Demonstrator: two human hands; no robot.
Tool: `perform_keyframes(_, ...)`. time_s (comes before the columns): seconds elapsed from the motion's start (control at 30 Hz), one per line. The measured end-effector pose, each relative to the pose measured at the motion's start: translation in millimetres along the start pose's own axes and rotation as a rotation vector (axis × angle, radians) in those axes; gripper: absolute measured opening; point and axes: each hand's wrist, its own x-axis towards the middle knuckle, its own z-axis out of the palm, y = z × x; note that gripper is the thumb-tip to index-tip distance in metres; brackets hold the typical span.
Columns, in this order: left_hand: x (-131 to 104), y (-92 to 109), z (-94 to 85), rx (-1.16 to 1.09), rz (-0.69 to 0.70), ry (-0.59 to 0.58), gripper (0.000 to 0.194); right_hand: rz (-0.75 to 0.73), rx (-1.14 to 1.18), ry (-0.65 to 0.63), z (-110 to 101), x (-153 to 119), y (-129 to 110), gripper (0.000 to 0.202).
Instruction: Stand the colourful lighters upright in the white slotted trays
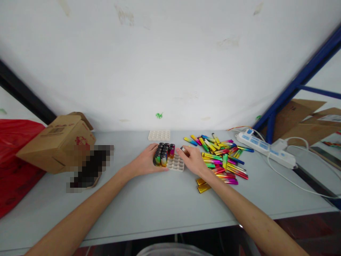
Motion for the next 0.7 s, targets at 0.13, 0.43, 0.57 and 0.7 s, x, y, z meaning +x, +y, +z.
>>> perform_keyframes(0.13, 0.3, 2.8, -0.8, -0.007, -0.007, -0.01, 0.079, 0.009, -0.011, -0.008, 0.3, 0.5, 1.5, 0.046)
perform_keyframes(0.43, -0.2, -1.6, 0.6, -0.007, 0.017, -0.005, 0.08, 0.026, 0.002, -0.008, -0.2, 0.0, 1.9, 0.044)
perform_keyframes(0.57, -0.1, -3.0, 1.0, -0.005, 0.028, -0.008, 0.081, -0.012, 0.034, -0.003, -3.1, -2.1, 0.8, 0.04)
perform_keyframes(0.7, 0.5, -0.6, 0.2, 0.016, 0.013, -0.015, 0.083, -0.136, 0.026, -0.017, -7.6, -2.8, 0.9, 0.031)
